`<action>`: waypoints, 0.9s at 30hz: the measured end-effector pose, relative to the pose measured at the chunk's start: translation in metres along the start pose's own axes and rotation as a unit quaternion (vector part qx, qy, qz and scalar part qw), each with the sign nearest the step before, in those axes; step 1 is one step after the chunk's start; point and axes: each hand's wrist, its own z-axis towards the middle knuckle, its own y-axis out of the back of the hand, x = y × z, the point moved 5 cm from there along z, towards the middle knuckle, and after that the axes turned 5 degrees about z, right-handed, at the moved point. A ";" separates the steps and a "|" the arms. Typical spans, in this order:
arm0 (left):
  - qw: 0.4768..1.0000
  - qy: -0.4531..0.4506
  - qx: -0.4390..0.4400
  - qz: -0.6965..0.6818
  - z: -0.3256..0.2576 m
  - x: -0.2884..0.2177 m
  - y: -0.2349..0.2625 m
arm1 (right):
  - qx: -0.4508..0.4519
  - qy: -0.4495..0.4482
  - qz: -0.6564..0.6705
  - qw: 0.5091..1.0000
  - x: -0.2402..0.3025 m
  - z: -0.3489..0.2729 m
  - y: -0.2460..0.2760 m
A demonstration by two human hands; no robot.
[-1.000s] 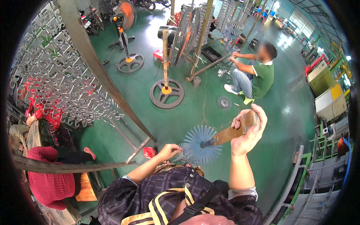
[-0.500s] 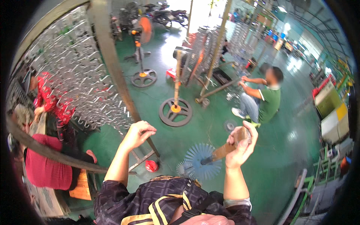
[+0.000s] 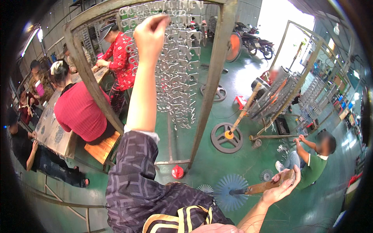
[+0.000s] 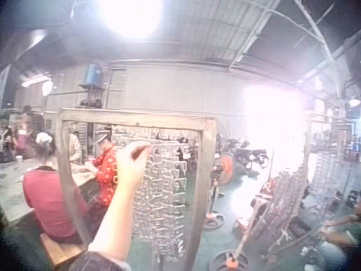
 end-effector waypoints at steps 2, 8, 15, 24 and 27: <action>0.998 0.018 -0.063 0.023 0.029 0.026 -0.001 | 0.004 0.002 0.007 1.000 0.000 0.000 -0.002; 0.788 -0.274 -0.062 0.548 0.070 0.053 -0.007 | 0.009 -0.018 0.030 0.999 -0.003 0.001 -0.002; 0.924 -0.227 -0.110 0.289 0.099 0.103 -0.035 | 0.011 -0.006 0.010 1.000 -0.005 0.003 0.001; 0.968 -0.129 -0.106 0.188 0.097 0.092 -0.026 | -0.001 0.008 -0.010 1.000 0.000 0.004 0.004; 0.970 -0.129 -0.106 0.176 0.097 0.089 -0.027 | -0.001 0.012 -0.011 1.000 -0.001 0.004 0.006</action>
